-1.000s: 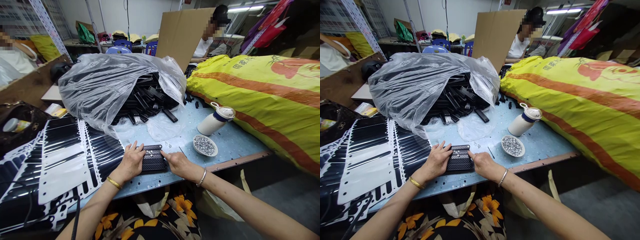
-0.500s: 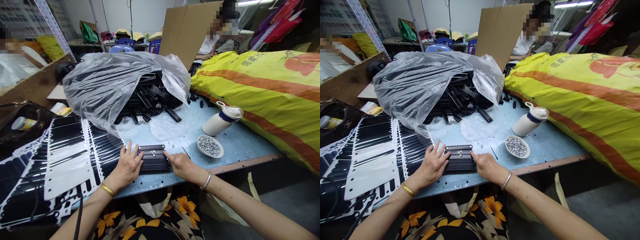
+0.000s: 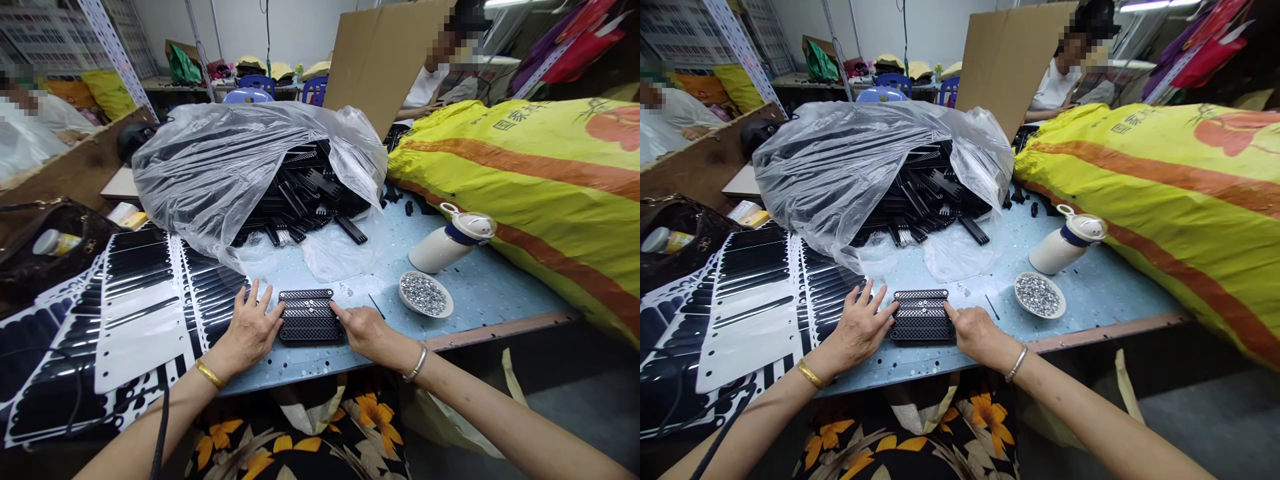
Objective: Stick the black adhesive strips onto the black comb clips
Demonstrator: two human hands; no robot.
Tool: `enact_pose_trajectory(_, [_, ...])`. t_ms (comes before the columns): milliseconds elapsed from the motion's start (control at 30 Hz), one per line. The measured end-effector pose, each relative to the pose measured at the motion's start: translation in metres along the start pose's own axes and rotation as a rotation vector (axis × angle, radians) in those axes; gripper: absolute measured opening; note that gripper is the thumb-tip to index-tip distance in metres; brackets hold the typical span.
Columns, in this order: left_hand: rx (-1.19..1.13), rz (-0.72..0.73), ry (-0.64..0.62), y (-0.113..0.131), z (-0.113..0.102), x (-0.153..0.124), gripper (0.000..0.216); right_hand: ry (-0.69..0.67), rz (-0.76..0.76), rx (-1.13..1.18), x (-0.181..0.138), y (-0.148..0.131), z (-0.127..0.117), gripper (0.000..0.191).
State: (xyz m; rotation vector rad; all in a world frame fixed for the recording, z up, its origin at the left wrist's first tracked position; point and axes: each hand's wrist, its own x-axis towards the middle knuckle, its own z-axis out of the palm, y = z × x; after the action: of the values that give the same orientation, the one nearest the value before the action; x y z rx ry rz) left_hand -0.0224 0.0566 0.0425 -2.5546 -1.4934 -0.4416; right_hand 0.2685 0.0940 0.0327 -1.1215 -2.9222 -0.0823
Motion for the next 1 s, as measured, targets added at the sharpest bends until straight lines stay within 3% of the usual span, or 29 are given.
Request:
enact_pose_trajectory(700, [-0.094,0.006,-0.008,-0.004,0.016,-0.009,0.037,-0.016,0.002,0.034,0.002,-0.003,-0.005,0.059])
enact_pose_trajectory(900, [-0.139,0.002,-0.008,-0.002,0.013,0.001,0.033,0.011,0.104,0.184,0.009,0.001,-0.019,0.043])
enact_pose_trajectory(1000, [-0.160,-0.002,0.008,0.005,0.010,0.007,0.034,0.063,0.078,0.204,0.011,-0.007,-0.028,0.045])
